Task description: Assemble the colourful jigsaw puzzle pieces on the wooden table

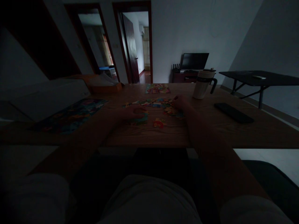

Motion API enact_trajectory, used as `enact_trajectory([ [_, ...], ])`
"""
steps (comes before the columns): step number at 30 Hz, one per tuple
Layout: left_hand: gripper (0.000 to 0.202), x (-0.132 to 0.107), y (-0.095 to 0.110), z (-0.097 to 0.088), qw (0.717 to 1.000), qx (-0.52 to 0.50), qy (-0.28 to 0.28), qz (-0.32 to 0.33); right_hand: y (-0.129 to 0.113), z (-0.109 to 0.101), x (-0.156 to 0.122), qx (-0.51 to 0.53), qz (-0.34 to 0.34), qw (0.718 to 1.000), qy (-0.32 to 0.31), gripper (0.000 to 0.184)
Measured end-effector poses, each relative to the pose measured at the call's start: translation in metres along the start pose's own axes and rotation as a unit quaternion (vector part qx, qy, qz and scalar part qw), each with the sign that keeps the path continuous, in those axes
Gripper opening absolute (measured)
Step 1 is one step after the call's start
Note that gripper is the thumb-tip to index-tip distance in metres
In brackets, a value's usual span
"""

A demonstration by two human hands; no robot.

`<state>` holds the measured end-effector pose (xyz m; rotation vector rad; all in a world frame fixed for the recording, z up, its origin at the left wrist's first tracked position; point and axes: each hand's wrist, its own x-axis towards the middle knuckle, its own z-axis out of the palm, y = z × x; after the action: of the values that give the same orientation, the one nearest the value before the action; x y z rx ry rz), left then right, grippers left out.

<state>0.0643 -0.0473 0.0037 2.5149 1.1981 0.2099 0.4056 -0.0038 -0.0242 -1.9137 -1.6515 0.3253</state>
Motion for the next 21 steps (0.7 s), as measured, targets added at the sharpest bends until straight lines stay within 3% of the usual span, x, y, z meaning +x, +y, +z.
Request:
enact_trajectory([
  [4,0.060,-0.002,-0.042,-0.021,0.978,0.031,0.123,-0.167,-0.003,0.001,-0.002,-0.024,0.029,0.999,-0.004,0.018],
  [7,0.067,-0.010,-0.067,-0.030,0.967,0.032,0.113,-0.226,-0.002,0.000,-0.002,-0.022,0.025,0.999,-0.016,0.021],
  [10,0.072,-0.011,-0.076,-0.029,0.967,0.031,0.095,-0.235,-0.001,-0.001,-0.002,-0.022,0.024,0.999,-0.025,0.023],
  [16,0.070,0.000,-0.072,-0.023,0.970,0.030,0.104,-0.220,-0.006,-0.003,-0.008,-0.015,0.024,0.999,-0.032,0.027],
  [21,0.064,0.007,-0.076,-0.020,0.957,0.004,0.134,-0.258,-0.020,-0.005,-0.014,0.068,0.025,0.997,0.000,0.022],
])
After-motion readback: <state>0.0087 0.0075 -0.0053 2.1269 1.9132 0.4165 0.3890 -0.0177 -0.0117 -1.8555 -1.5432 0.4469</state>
